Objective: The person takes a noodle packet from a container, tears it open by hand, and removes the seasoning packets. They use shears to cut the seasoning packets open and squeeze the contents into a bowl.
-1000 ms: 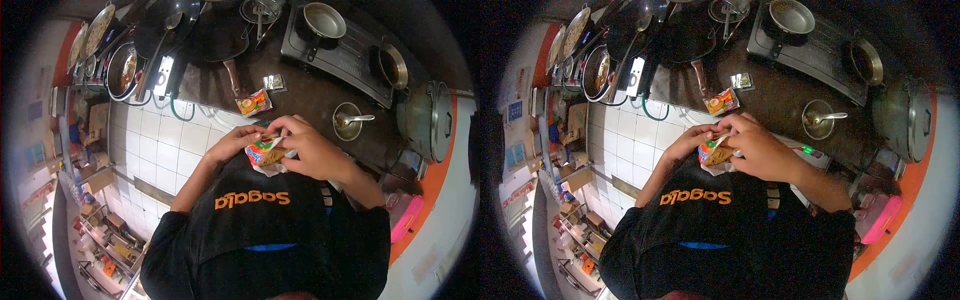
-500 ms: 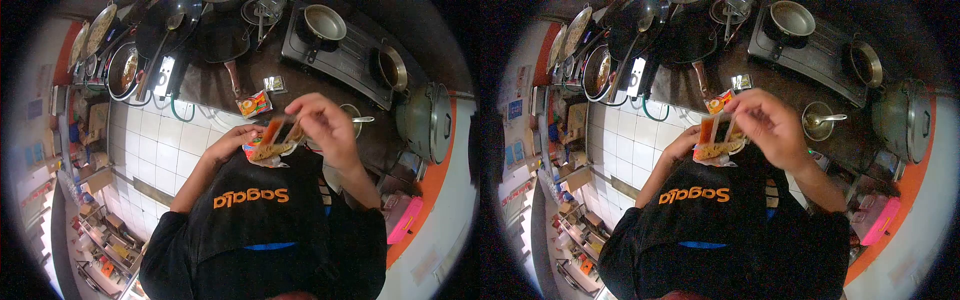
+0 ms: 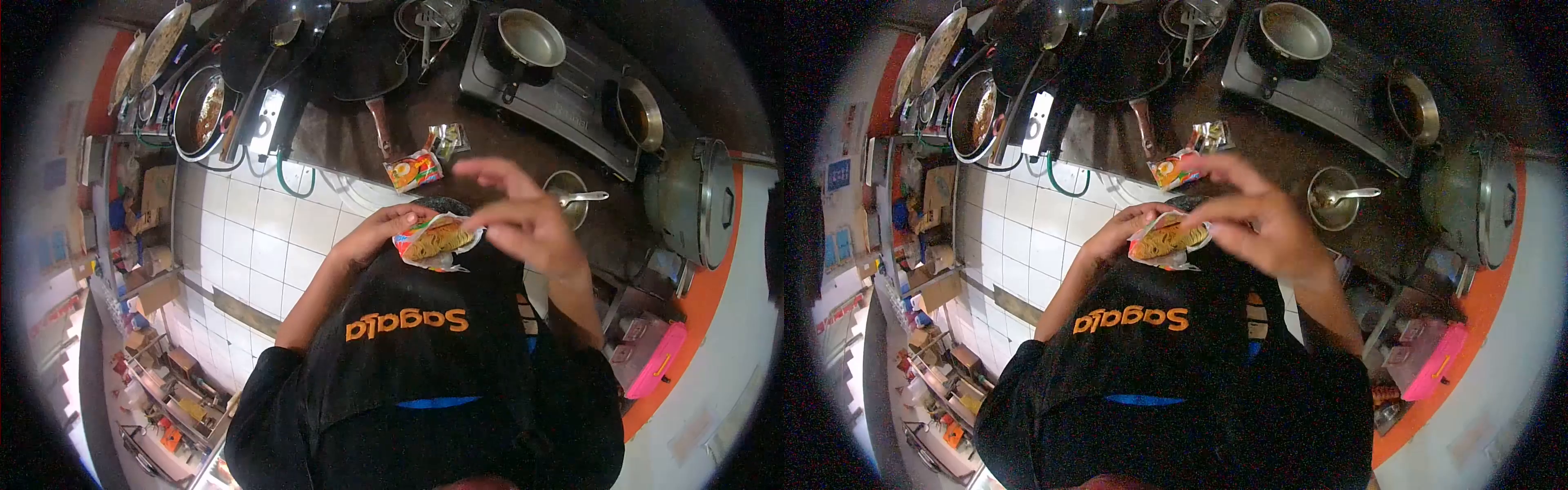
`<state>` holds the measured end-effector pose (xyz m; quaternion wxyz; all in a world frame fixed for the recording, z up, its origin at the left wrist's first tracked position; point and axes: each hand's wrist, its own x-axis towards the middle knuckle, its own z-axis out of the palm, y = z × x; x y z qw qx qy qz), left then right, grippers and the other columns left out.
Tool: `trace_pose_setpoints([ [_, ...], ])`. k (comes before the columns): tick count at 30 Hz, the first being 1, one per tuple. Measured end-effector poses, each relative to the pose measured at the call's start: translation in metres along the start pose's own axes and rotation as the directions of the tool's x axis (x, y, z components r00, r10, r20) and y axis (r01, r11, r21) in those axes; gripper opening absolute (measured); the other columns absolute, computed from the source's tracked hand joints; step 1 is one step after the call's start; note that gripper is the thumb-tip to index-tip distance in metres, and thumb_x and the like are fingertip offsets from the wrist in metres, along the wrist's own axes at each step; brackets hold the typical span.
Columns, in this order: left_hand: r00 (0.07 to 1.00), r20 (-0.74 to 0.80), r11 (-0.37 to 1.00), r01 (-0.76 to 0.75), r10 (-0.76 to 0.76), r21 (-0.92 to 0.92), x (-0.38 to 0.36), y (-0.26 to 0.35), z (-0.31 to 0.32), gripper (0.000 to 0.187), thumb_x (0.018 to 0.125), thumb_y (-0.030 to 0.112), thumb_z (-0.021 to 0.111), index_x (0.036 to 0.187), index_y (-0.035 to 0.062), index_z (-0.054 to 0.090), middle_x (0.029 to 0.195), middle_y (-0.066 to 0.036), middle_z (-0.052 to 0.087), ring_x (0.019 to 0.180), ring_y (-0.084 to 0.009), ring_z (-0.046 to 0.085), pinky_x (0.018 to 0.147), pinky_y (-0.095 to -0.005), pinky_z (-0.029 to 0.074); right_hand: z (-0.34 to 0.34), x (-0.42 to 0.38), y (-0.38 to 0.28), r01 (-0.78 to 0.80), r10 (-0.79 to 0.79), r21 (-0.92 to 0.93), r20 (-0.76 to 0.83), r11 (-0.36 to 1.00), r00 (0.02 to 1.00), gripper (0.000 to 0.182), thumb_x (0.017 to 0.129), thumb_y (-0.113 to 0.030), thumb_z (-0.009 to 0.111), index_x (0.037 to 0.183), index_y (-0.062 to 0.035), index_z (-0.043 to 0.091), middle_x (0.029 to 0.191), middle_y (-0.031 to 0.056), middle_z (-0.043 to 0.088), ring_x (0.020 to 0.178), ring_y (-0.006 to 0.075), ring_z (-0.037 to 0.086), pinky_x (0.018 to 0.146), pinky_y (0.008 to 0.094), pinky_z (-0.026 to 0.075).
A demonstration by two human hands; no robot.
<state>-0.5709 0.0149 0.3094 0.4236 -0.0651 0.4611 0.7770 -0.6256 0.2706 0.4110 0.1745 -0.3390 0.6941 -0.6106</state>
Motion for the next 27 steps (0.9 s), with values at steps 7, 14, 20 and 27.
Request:
trace_pose_setpoints([
  [7, 0.999, 0.011, 0.996, -0.038, 0.038, 0.075, 0.005, -0.003, -0.005, 0.053, 0.091, 0.04, 0.056, 0.122, -0.0031, 0.052, 0.114, -0.012, 0.059, 0.108, -0.0175, 0.056, 0.095, -0.0292, 0.042, 0.031, -0.001, -0.005, -0.119, 0.115, -0.308, -0.03, 0.944, 0.993, 0.025, 0.074, -0.005, 0.057, 0.096, -0.0008, 0.066, 0.132, 0.0192, 0.047, 0.117, 0.037, 0.046, 0.1, 0.0425, 0.036],
  [14, 0.999, 0.014, 0.996, -0.044, 0.043, 0.083, 0.007, -0.004, -0.005, 0.051, 0.091, 0.039, 0.057, 0.12, -0.0021, 0.054, 0.113, -0.01, 0.06, 0.107, -0.0167, 0.055, 0.095, -0.0291, 0.04, 0.031, 0.007, -0.006, -0.06, 0.076, -0.463, 0.016, 0.884, 0.997, 0.02, 0.071, -0.007, 0.056, 0.087, 0.0, 0.066, 0.131, 0.0191, 0.048, 0.112, 0.036, 0.049, 0.095, 0.0436, 0.04],
  [20, 0.999, 0.003, 0.997, -0.049, 0.049, 0.065, 0.004, 0.002, 0.0, 0.05, 0.091, 0.038, 0.057, 0.12, -0.0026, 0.054, 0.113, -0.011, 0.06, 0.104, -0.0162, 0.057, 0.094, -0.0283, 0.043, 0.033, 0.002, -0.001, -0.184, 0.217, -0.552, -0.006, 0.813, 0.976, 0.016, 0.07, -0.009, 0.056, 0.074, 0.0043, 0.064, 0.134, 0.0196, 0.047, 0.112, 0.0355, 0.048, 0.095, 0.042, 0.039],
  [27, 0.997, -0.036, 0.987, -0.066, 0.072, 0.143, 0.004, -0.001, -0.003, 0.049, 0.091, 0.035, 0.058, 0.122, -0.003, 0.054, 0.115, -0.011, 0.06, 0.106, -0.0163, 0.057, 0.095, -0.0286, 0.042, 0.028, 0.001, 0.013, -0.14, 0.281, -0.551, 0.181, 0.822, 0.942, 0.024, 0.069, -0.016, 0.06, 0.076, 0.0064, 0.064, 0.137, 0.0205, 0.042, 0.118, 0.0348, 0.045, 0.098, 0.0422, 0.039],
])
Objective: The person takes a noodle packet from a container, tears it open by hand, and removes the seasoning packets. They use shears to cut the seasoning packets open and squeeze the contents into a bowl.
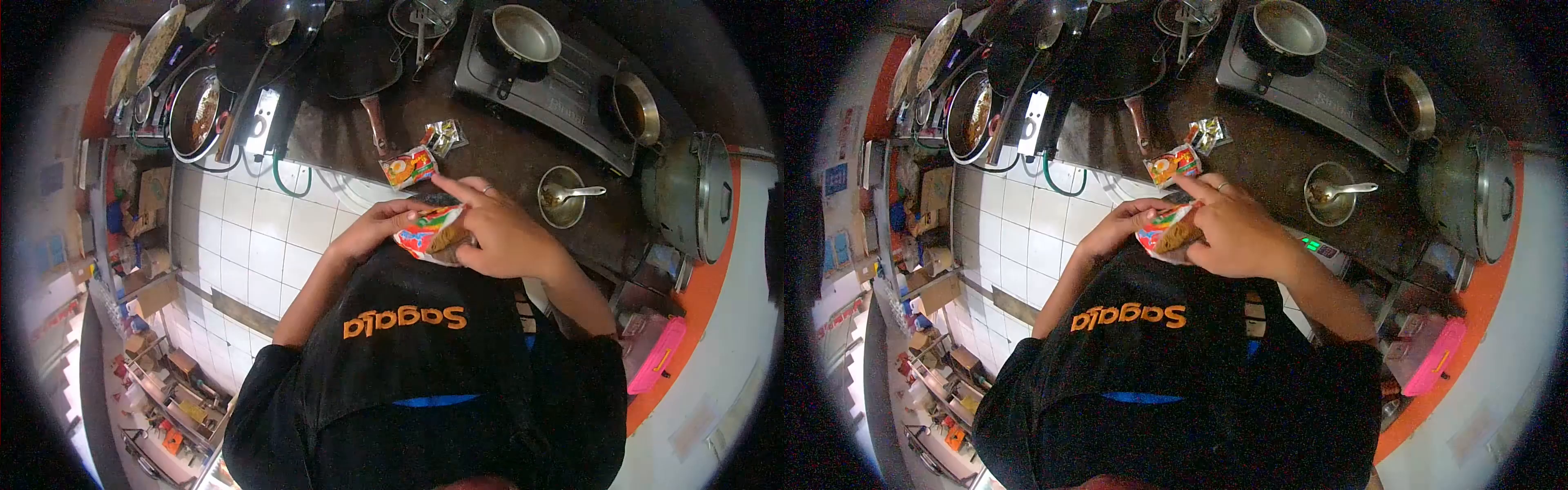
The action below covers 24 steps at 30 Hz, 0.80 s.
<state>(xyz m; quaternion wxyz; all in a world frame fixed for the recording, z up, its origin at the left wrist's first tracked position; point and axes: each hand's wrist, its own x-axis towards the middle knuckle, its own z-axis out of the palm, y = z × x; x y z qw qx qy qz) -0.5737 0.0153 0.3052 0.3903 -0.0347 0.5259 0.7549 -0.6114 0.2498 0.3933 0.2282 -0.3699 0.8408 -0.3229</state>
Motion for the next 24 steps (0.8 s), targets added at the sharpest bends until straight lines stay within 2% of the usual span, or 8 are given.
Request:
trace_pose_setpoints([
  [7, 0.997, 0.074, 0.999, -0.032, 0.034, -0.035, 0.001, 0.001, 0.003, 0.051, 0.091, 0.035, 0.057, 0.124, -0.0039, 0.052, 0.12, -0.013, 0.059, 0.111, -0.0176, 0.055, 0.099, -0.03, 0.041, -0.009, -0.006, -0.007, 0.057, -0.022, 0.17, -0.197, 0.984, 0.98, 0.013, 0.068, -0.005, 0.064, 0.079, -0.0001, 0.065, 0.127, 0.0177, 0.051, 0.116, 0.0322, 0.046, 0.097, 0.0418, 0.039],
  [10, 0.996, 0.085, 0.998, -0.037, 0.04, -0.044, 0.001, 0.001, 0.002, 0.052, 0.091, 0.035, 0.057, 0.125, -0.0041, 0.051, 0.122, -0.014, 0.058, 0.112, -0.0184, 0.055, 0.099, -0.0305, 0.041, -0.013, -0.009, -0.006, 0.046, 0.021, 0.286, -0.226, 0.957, 0.974, 0.008, 0.071, -0.002, 0.064, 0.079, -0.0023, 0.065, 0.117, 0.0157, 0.057, 0.109, 0.0301, 0.052, 0.094, 0.038, 0.041],
  [13, 0.996, 0.087, 0.997, -0.029, 0.036, -0.076, 0.002, 0.002, 0.003, 0.053, 0.09, 0.035, 0.059, 0.126, -0.004, 0.05, 0.122, -0.015, 0.057, 0.112, -0.0194, 0.055, 0.1, -0.031, 0.04, -0.016, -0.009, -0.005, 0.143, 0.024, 0.437, -0.354, 0.888, 0.935, 0.008, 0.077, -0.002, 0.063, 0.085, -0.0022, 0.063, 0.108, 0.0121, 0.062, 0.099, 0.0233, 0.057, 0.089, 0.0348, 0.044],
  [15, 0.996, 0.084, 0.996, -0.032, 0.039, -0.086, 0.002, 0.002, 0.003, 0.054, 0.089, 0.034, 0.06, 0.126, -0.0038, 0.05, 0.122, -0.015, 0.057, 0.112, -0.02, 0.055, 0.1, -0.0313, 0.04, -0.017, -0.007, -0.003, 0.257, 0.241, 0.757, -0.478, 0.6, 0.845, 0.008, 0.084, -0.003, 0.059, 0.092, -0.0022, 0.059, 0.104, 0.0101, 0.063, 0.09, 0.0154, 0.059, 0.081, 0.0309, 0.047],
  [16, 0.996, 0.081, 0.992, -0.018, 0.028, -0.126, 0.002, 0.0, 0.003, 0.054, 0.088, 0.034, 0.061, 0.126, -0.0033, 0.05, 0.124, -0.015, 0.056, 0.114, -0.0204, 0.054, 0.101, -0.0318, 0.04, -0.018, -0.004, 0.002, 0.262, 0.342, 0.814, -0.479, 0.519, 0.809, 0.008, 0.086, -0.004, 0.057, 0.095, -0.0024, 0.056, 0.101, 0.0097, 0.064, 0.083, 0.0095, 0.058, 0.073, 0.0257, 0.047],
  [19, 0.996, 0.075, 0.981, -0.024, 0.039, -0.194, 0.006, -0.011, 0.0, 0.053, 0.086, 0.032, 0.064, 0.125, -0.002, 0.051, 0.127, -0.014, 0.054, 0.116, -0.0211, 0.052, 0.102, -0.0329, 0.039, -0.022, 0.015, 0.029, 0.303, 0.481, 0.862, -0.484, 0.406, 0.731, 0.008, 0.086, -0.005, 0.057, 0.094, -0.0022, 0.057, 0.097, 0.01, 0.064, 0.078, 0.0078, 0.058, 0.072, 0.0227, 0.046],
  [20, 0.996, 0.069, 0.973, -0.044, 0.061, -0.225, 0.007, -0.014, -0.001, 0.052, 0.085, 0.031, 0.065, 0.124, -0.0012, 0.051, 0.129, -0.014, 0.053, 0.118, -0.0213, 0.051, 0.102, -0.0336, 0.039, -0.02, 0.017, 0.046, 0.254, 0.506, 0.897, -0.417, 0.362, 0.755, 0.011, 0.086, -0.008, 0.059, 0.094, -0.0014, 0.057, 0.095, 0.0085, 0.064, 0.077, 0.0086, 0.058, 0.071, 0.0227, 0.046],
  [24, 0.995, 0.061, 0.961, -0.063, 0.082, -0.271, 0.009, -0.02, -0.006, 0.055, 0.083, 0.026, 0.068, 0.127, 0.0005, 0.049, 0.131, -0.013, 0.051, 0.12, -0.022, 0.049, 0.103, -0.0343, 0.038, 0.024, 0.047, 0.122, 0.146, 0.618, 0.921, -0.354, 0.362, 0.702, 0.018, 0.086, -0.011, 0.06, 0.1, -0.0004, 0.059, 0.092, 0.0072, 0.064, 0.079, 0.0114, 0.058, 0.07, 0.0246, 0.046],
])
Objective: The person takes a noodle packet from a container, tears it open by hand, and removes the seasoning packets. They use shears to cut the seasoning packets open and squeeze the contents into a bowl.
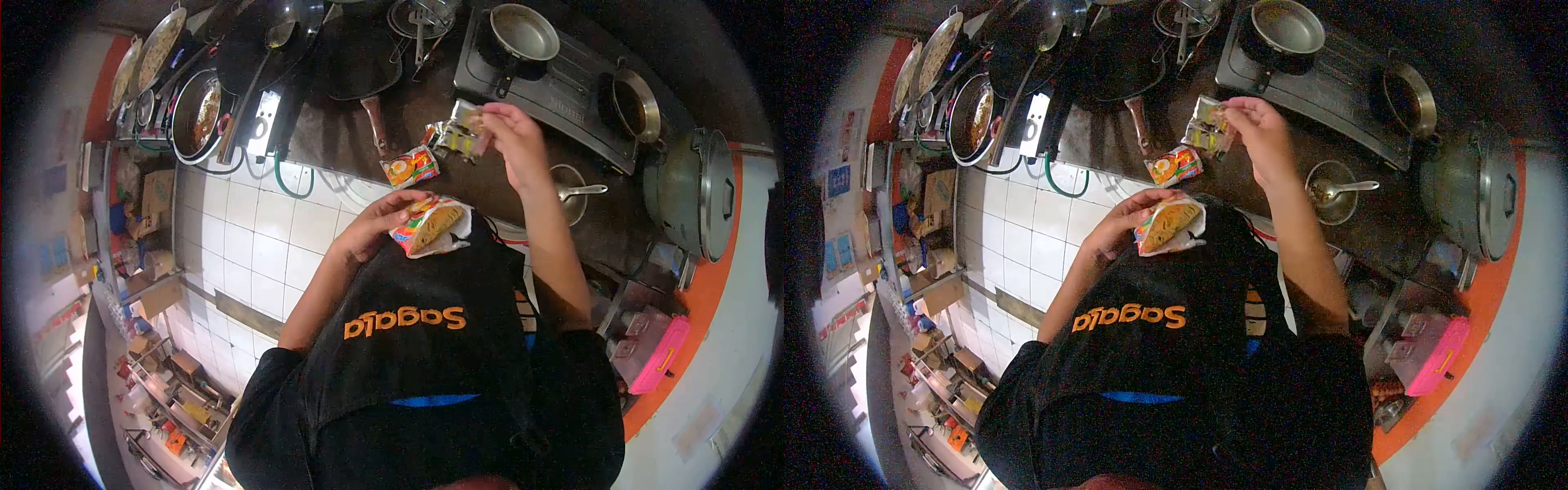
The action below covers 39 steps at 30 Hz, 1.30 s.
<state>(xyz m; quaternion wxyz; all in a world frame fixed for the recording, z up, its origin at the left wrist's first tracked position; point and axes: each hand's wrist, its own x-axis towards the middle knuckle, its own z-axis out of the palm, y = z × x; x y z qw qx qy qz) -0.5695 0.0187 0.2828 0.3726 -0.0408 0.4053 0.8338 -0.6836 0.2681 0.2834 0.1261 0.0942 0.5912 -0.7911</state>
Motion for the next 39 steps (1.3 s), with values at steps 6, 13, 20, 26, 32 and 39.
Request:
trace_pose_setpoints([
  [6, 0.941, -0.333, 0.949, -0.051, -0.058, -0.31, 0.001, -0.009, -0.01, 0.064, 0.08, 0.012, 0.07, 0.134, 0.0043, 0.038, 0.127, -0.01, 0.054, 0.118, -0.0235, 0.051, 0.104, -0.0399, 0.038, -0.024, -0.015, 0.059, -0.189, 0.129, -0.308, -0.206, 0.932, 0.97, 0.029, 0.091, -0.026, 0.057, 0.114, -0.0079, 0.057, 0.102, 0.0041, 0.063, 0.093, 0.015, 0.06, 0.077, 0.0326, 0.049],
  [13, 0.903, -0.413, 0.985, -0.158, 0.118, -0.064, 0.071, -0.078, -0.093, 0.049, 0.087, 0.01, 0.062, 0.131, 0.005, 0.041, 0.122, -0.01, 0.056, 0.105, -0.0193, 0.059, 0.089, -0.0348, 0.05, 0.022, -0.029, 0.096, -0.485, 0.506, -0.16, 0.137, 0.86, 0.852, 0.046, 0.085, -0.034, 0.064, 0.12, -0.0061, 0.052, 0.101, 0.0055, 0.063, 0.088, 0.0164, 0.062, 0.075, 0.037, 0.05],
  [20, 0.85, -0.514, 0.948, 0.059, 0.117, 0.313, 0.092, -0.124, -0.151, 0.04, 0.082, 0.015, 0.069, 0.116, 0.0031, 0.054, 0.096, -0.005, 0.065, 0.083, -0.0143, 0.062, 0.069, -0.026, 0.05, 0.005, 0.044, 0.234, -0.29, 0.259, -0.599, -0.139, 0.746, 0.956, 0.037, 0.075, -0.006, 0.063, 0.111, -0.0054, 0.055, 0.088, 0.0084, 0.064, 0.066, 0.0154, 0.061, 0.054, 0.0316, 0.05],
  [26, 0.752, -0.655, 0.762, 0.383, 0.072, 0.523, 0.037, -0.16, -0.212, 0.052, 0.082, 0.024, 0.068, 0.125, -0.0011, 0.051, 0.105, -0.013, 0.064, 0.091, -0.0208, 0.062, 0.077, -0.0316, 0.049, -0.01, 0.061, 0.291, -0.387, 0.365, -0.553, -0.155, 0.738, 0.918, 0.033, 0.075, 0.0, 0.061, 0.107, -0.005, 0.056, 0.087, 0.0099, 0.064, 0.067, 0.0184, 0.065, 0.047, 0.0312, 0.05],
  [32, 0.581, -0.802, 0.592, 0.602, 0.136, 0.536, -0.094, -0.216, -0.245, 0.045, 0.082, 0.032, 0.064, 0.113, -0.0005, 0.062, 0.109, -0.02, 0.065, 0.103, -0.031, 0.061, 0.09, -0.0362, 0.046, -0.018, 0.071, 0.257, -0.287, 0.112, -0.683, -0.289, 0.671, 0.951, 0.029, 0.077, -0.026, 0.063, 0.099, -0.0066, 0.067, 0.099, 0.0163, 0.066, 0.088, 0.0302, 0.065, 0.08, 0.0376, 0.05],
  [39, 0.393, -0.901, 0.566, 0.792, -0.184, 0.23, -0.265, -0.342, -0.258, 0.038, 0.087, 0.029, 0.061, 0.111, -0.0006, 0.062, 0.103, -0.015, 0.067, 0.095, -0.0243, 0.064, 0.082, -0.0329, 0.05, -0.069, 0.126, 0.262, -0.408, -0.235, -0.871, -0.472, 0.275, 0.85, 0.044, 0.075, -0.032, 0.071, 0.113, -0.0136, 0.059, 0.099, 0.0121, 0.067, 0.094, 0.0341, 0.063, 0.083, 0.0452, 0.048],
])
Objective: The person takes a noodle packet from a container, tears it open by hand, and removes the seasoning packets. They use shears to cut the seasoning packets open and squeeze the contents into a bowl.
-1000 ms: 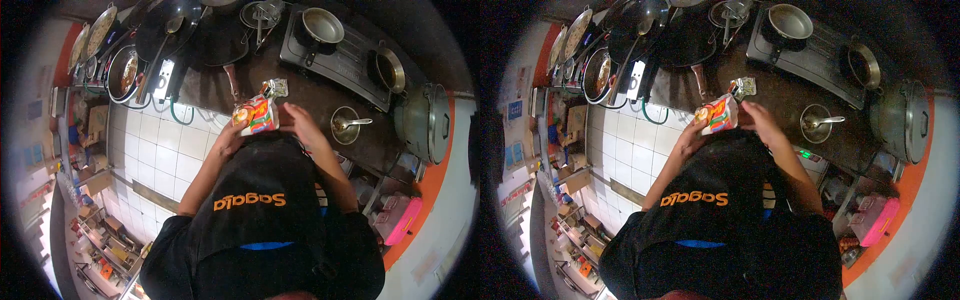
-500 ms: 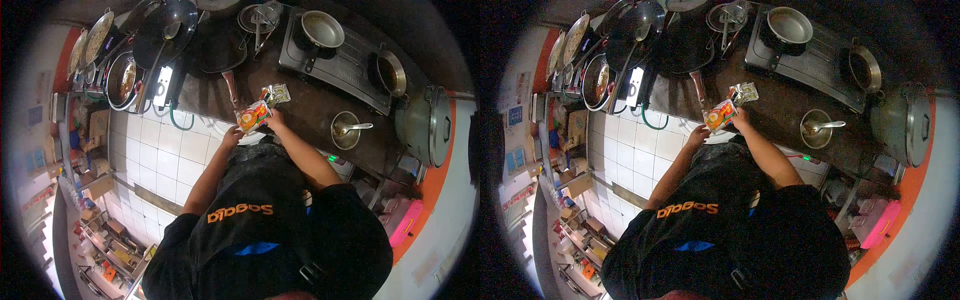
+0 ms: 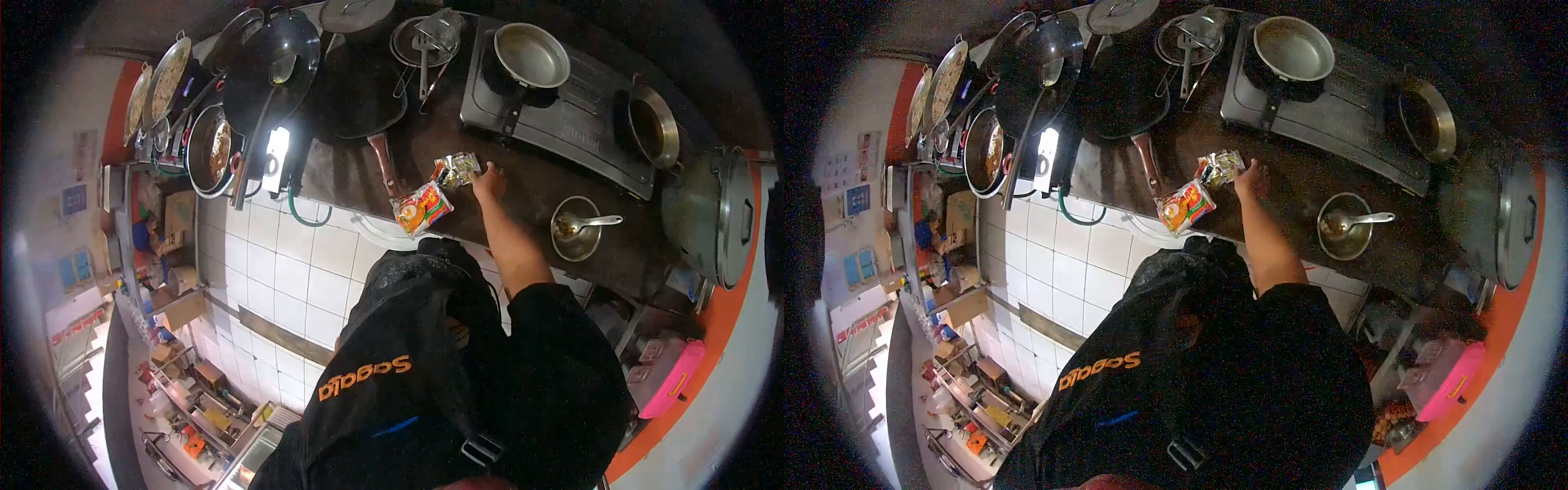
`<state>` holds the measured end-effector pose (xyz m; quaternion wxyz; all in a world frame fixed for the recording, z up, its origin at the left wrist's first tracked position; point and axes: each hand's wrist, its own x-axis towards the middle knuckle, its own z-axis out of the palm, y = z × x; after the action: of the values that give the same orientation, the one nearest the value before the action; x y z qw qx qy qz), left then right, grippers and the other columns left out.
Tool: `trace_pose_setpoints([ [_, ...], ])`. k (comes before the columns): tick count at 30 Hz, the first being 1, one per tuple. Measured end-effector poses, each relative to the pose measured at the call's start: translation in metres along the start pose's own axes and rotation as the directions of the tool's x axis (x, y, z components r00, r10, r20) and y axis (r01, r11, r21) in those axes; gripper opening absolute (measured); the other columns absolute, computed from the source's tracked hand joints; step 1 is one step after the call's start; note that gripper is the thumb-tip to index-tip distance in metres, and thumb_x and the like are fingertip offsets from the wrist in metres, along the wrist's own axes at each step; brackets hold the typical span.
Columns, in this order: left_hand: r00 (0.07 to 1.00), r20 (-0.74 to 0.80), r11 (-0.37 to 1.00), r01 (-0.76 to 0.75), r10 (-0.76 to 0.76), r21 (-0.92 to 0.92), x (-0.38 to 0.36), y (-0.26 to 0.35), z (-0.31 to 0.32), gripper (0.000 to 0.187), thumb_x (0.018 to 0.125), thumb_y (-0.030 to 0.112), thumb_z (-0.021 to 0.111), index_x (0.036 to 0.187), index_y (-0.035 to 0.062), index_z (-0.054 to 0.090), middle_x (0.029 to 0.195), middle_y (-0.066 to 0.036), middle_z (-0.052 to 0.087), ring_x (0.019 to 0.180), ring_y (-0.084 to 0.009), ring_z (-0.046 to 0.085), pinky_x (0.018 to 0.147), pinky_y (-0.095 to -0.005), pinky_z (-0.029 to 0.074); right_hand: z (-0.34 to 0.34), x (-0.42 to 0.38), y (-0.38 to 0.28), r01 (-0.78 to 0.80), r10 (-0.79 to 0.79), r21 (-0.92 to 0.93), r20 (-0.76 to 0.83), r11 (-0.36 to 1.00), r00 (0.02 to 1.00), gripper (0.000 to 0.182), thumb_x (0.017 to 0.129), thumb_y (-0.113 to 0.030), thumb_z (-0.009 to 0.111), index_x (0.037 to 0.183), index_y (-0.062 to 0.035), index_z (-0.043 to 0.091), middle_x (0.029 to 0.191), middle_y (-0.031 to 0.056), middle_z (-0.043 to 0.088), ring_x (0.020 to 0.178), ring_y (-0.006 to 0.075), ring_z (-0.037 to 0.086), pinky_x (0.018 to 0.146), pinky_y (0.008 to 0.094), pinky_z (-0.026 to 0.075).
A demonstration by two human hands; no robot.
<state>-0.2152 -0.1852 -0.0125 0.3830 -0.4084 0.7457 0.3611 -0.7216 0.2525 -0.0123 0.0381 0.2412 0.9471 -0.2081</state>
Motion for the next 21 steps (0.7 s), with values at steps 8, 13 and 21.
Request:
trace_pose_setpoints([
  [8, 0.992, -0.09, 0.945, -0.107, 0.082, -0.311, 0.011, -0.002, -0.013, 0.036, 0.086, 0.024, 0.063, 0.112, 0.0, 0.062, 0.103, -0.014, 0.068, 0.094, -0.0232, 0.064, 0.082, -0.0316, 0.05, -0.005, 0.021, 0.003, -0.179, 0.113, 0.067, 0.552, 0.982, 0.826, 0.053, 0.07, -0.039, 0.077, 0.111, -0.0156, 0.053, 0.117, 0.0118, 0.056, 0.104, 0.0312, 0.056, 0.086, 0.0519, 0.041],
  [13, 0.972, -0.206, 0.938, -0.17, 0.11, -0.301, -0.03, 0.101, -0.031, 0.034, 0.086, 0.023, 0.065, 0.112, 0.0012, 0.062, 0.103, -0.013, 0.068, 0.094, -0.0213, 0.065, 0.082, -0.0312, 0.05, 0.013, 0.01, 0.0, 0.143, -0.147, -0.047, -0.113, 0.989, 0.983, 0.051, 0.065, -0.043, 0.077, 0.106, -0.0227, 0.056, 0.105, 0.0047, 0.062, 0.104, 0.0312, 0.057, 0.091, 0.0562, 0.036],
  [21, 0.982, -0.142, 0.983, -0.143, 0.126, -0.115, -0.041, 0.109, -0.035, 0.037, 0.086, 0.027, 0.065, 0.111, 0.0007, 0.063, 0.105, -0.014, 0.067, 0.097, -0.0232, 0.065, 0.085, -0.0324, 0.049, -0.03, 0.035, -0.023, 0.097, -0.064, -0.066, 0.387, 0.993, 0.92, 0.026, 0.068, -0.032, 0.073, 0.085, -0.0156, 0.062, 0.101, 0.0063, 0.063, 0.1, 0.0279, 0.059, 0.09, 0.0522, 0.038],
])
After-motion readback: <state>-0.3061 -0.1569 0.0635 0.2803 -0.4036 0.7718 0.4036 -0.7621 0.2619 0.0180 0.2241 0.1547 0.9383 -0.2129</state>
